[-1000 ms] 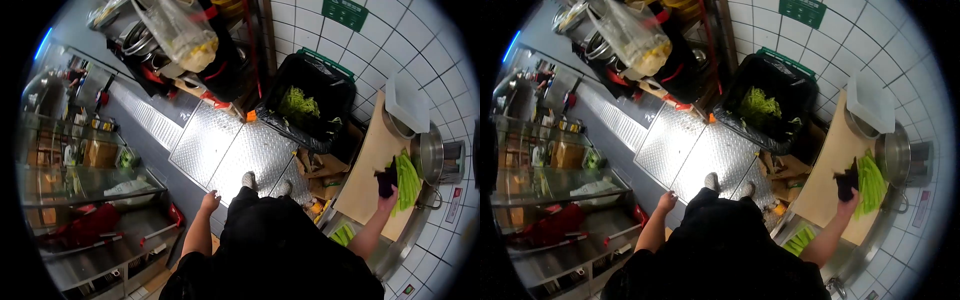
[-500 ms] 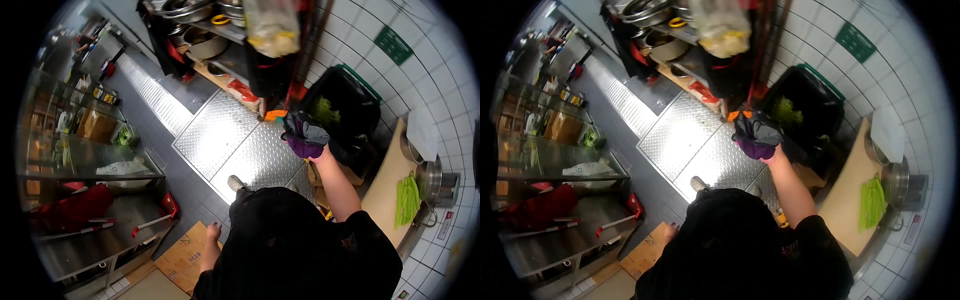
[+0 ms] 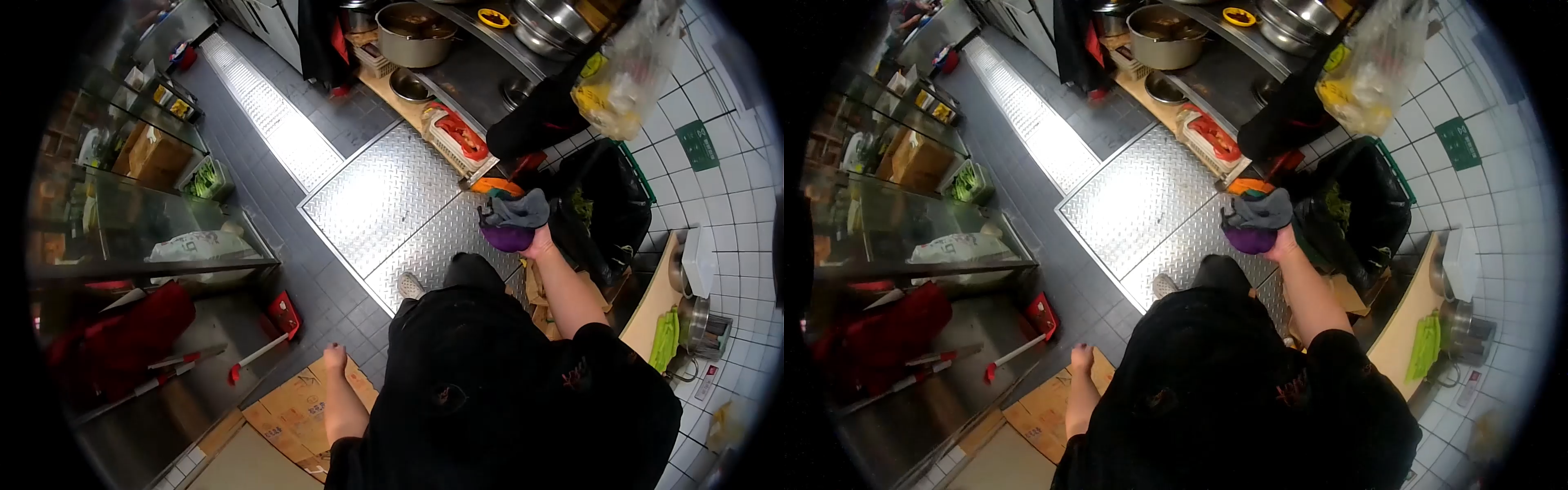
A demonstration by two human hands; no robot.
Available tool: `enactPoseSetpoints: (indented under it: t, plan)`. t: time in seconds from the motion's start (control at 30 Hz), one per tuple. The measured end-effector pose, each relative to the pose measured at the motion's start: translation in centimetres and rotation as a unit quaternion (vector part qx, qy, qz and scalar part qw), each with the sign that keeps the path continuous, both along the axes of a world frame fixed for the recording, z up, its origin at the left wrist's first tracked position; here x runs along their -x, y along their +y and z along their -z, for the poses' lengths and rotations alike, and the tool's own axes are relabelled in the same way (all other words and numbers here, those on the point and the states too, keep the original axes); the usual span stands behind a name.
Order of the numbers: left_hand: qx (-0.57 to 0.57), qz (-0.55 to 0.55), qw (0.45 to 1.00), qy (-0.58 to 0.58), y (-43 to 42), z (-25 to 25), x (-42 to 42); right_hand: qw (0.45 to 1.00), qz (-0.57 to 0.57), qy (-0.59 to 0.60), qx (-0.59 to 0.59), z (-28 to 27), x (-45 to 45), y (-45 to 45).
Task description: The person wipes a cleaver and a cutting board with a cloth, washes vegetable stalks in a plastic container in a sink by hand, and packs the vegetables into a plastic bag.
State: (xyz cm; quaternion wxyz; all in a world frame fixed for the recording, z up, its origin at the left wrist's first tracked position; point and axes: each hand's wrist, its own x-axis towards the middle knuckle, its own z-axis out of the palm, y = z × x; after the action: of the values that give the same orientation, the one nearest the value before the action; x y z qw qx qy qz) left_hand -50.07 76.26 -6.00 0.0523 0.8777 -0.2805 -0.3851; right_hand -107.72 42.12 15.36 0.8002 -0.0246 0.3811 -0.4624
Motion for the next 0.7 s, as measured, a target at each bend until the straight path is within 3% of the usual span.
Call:
enactPoseSetpoints:
  t: [0.1, 0.2, 0.27, 0.33, 0.37, 0.4, 0.43, 0.47, 0.53, 0.57, 0.67, 0.7]
  plan:
    - [0.023, -0.004, 1.0, 0.005, -5.5, -1.3, -2.0, 0.996, -0.006, 0.088, -0.034, 3.6, 1.6, -0.9]
    - [0.051, 0.01, 0.998, 0.018, -10.7, -1.6, -0.7, 0.95, 0.03, 0.296, -0.1, 9.0, 3.7, -0.9]
    - [0.031, 0.024, 0.999, 0.037, -12.6, -2.2, -0.1, 0.853, -0.079, 0.456, -0.241, 11.1, 5.8, -1.0]
    - [0.051, 0.071, 0.995, 0.044, -13.3, -2.2, 0.1, 0.705, -0.182, 0.636, -0.254, 9.9, 4.2, -2.1]
    - [0.033, 0.075, 0.995, 0.051, -13.6, -2.3, -0.2, 0.664, -0.208, 0.665, -0.269, 7.9, 2.3, -2.9]
    - [0.015, 0.08, 0.995, 0.059, -13.9, -2.4, -0.4, 0.656, -0.229, 0.665, -0.273, 8.8, 2.1, -3.6]
    - [0.044, 0.117, 0.99, 0.069, -10.3, 5.1, -2.6, 0.648, -0.249, 0.665, -0.276, 9.6, 1.9, -4.5]
    - [0.073, 0.154, 0.982, 0.079, -9.6, 7.8, -3.8, 0.64, -0.267, 0.665, -0.278, 11.3, 2.3, -5.4]
    - [-0.021, 0.121, 0.989, 0.079, -10.6, 5.5, -5.2, 0.56, -0.352, 0.719, -0.214, 17.0, 2.8, -7.8]
    - [-0.045, 0.102, 0.991, 0.08, -11.5, 4.0, -6.3, 0.526, -0.367, 0.742, -0.197, 17.1, 0.8, -10.2]
    - [-0.066, 0.039, 0.994, 0.074, -16.0, -0.4, -10.7, 0.639, -0.37, 0.657, -0.154, 15.9, -7.2, -19.6]
    - [-0.061, 0.01, 0.996, 0.071, -18.0, -1.7, -12.2, 0.667, -0.37, 0.626, -0.161, 9.7, -13.4, -24.5]
